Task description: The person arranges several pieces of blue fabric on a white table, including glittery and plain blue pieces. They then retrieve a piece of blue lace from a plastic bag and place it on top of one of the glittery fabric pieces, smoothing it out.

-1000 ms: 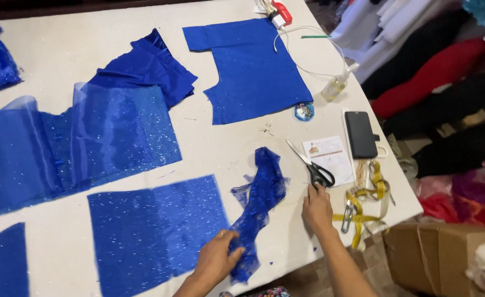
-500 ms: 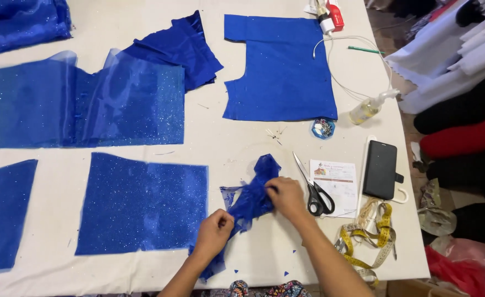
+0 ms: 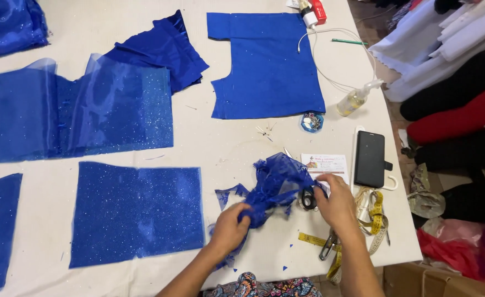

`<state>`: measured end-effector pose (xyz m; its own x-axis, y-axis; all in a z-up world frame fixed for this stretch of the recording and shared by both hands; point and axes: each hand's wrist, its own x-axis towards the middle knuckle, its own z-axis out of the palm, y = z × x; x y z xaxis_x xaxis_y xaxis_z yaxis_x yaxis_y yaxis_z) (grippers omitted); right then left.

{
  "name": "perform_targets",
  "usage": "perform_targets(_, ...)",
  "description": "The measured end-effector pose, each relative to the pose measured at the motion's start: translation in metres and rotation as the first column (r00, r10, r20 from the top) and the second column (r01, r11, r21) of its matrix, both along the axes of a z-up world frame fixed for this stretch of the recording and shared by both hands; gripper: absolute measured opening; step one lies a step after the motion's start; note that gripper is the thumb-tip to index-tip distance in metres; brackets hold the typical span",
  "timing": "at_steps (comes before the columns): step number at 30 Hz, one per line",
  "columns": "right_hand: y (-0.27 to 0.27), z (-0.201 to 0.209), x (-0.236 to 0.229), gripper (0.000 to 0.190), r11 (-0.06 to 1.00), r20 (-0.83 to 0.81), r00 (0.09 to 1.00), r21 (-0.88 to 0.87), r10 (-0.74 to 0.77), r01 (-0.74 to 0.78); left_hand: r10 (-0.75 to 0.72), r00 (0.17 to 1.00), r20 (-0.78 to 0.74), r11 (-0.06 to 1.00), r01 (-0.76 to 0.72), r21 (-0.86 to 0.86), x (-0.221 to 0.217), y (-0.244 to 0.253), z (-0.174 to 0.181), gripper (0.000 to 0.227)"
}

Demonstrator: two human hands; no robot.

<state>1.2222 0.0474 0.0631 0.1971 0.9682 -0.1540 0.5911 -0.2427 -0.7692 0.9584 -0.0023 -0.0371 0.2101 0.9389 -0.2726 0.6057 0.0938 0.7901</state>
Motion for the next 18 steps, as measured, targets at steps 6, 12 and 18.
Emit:
perform_targets(6, -0.001, 0.065, -0.057, 0.087, 0.929, 0.040, 0.935, -0.136, 0.351, -0.343, -0.067, 0.971, 0.229, 0.997, 0.059, 0.042, 0.010, 0.057, 0.097, 0.023)
perform_targets(12, 0.017, -0.005, -0.039, 0.064, 0.841, 0.372, 0.763, -0.108, 0.528, -0.529, -0.108, 0.993, -0.057, 0.973, 0.117, 0.201, -0.008, 0.104, 0.195, 0.022)
perform_targets(18, 0.027, 0.071, -0.012, 0.049, 0.924, 0.019, 0.926, -0.077, 0.378, -0.375, 0.026, 0.999, 0.021, 0.921, -0.032, 0.388, -0.057, 0.137, 0.245, 0.017)
